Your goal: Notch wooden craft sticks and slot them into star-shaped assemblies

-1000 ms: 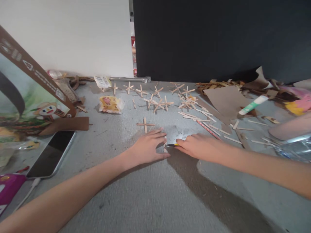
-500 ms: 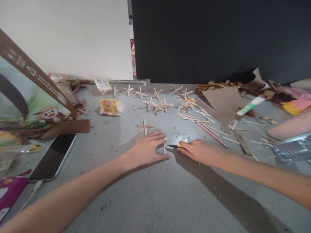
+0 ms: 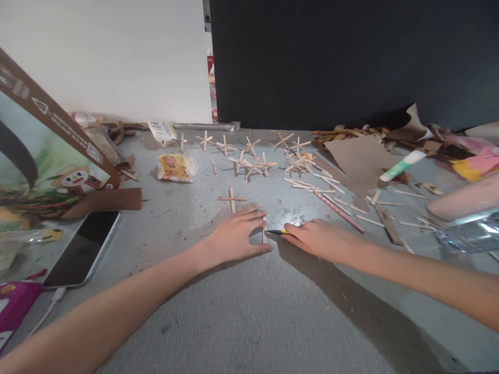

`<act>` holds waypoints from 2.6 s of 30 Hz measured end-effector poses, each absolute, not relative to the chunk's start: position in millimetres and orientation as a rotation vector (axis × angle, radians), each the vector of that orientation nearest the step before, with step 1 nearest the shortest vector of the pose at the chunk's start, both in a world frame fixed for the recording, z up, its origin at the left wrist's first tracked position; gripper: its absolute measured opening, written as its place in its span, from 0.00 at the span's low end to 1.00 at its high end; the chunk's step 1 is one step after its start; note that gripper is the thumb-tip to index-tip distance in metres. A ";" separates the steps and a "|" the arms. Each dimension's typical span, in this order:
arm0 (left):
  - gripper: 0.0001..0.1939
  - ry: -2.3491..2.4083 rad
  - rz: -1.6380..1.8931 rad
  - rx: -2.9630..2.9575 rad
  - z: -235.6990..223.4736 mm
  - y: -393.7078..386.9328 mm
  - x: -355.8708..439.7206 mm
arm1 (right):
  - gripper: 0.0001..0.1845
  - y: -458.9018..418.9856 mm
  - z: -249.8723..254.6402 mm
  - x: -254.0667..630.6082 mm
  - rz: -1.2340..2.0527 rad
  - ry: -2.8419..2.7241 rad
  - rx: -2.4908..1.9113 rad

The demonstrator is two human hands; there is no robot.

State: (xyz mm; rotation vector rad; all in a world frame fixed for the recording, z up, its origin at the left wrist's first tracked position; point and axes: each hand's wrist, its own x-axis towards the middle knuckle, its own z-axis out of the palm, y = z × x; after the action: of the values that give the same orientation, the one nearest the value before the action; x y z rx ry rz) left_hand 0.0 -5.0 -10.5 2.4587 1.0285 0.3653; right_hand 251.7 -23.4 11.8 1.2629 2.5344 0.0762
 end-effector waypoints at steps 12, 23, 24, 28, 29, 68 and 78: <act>0.25 1.024 0.355 2.466 -8.4 -5.6 -0.6 | 0.21 -24.5 11.8 250.2 0.065 2.506 1.287; 0.26 1.020 0.361 2.480 -10.5 -5.9 -0.3 | 0.21 -45.5 13.9 236.3 0.116 2.413 1.442; 0.26 1.019 0.362 2.482 -10.7 -5.9 -0.1 | 0.21 -47.2 14.9 234.4 0.125 2.407 1.446; 0.26 1.018 0.349 2.510 -11.5 -5.2 0.3 | 0.20 -44.4 18.6 231.5 0.105 2.403 1.434; 0.26 1.020 0.345 2.513 -11.6 -5.0 0.3 | 0.20 -41.6 18.8 232.5 0.081 2.415 1.432; 0.29 1.007 0.362 2.452 -11.6 -2.9 -1.4 | 0.25 -23.0 -4.9 263.3 0.155 2.640 1.276; 0.30 0.993 0.363 2.491 -12.9 -2.4 -2.9 | 0.19 -18.3 4.5 256.3 0.103 2.610 1.291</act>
State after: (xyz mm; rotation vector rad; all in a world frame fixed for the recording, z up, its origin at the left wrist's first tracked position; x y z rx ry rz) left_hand -2.9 -2.4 -12.9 2.4911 0.9930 0.3627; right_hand 256.3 -18.3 4.5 1.2910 2.6095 0.1031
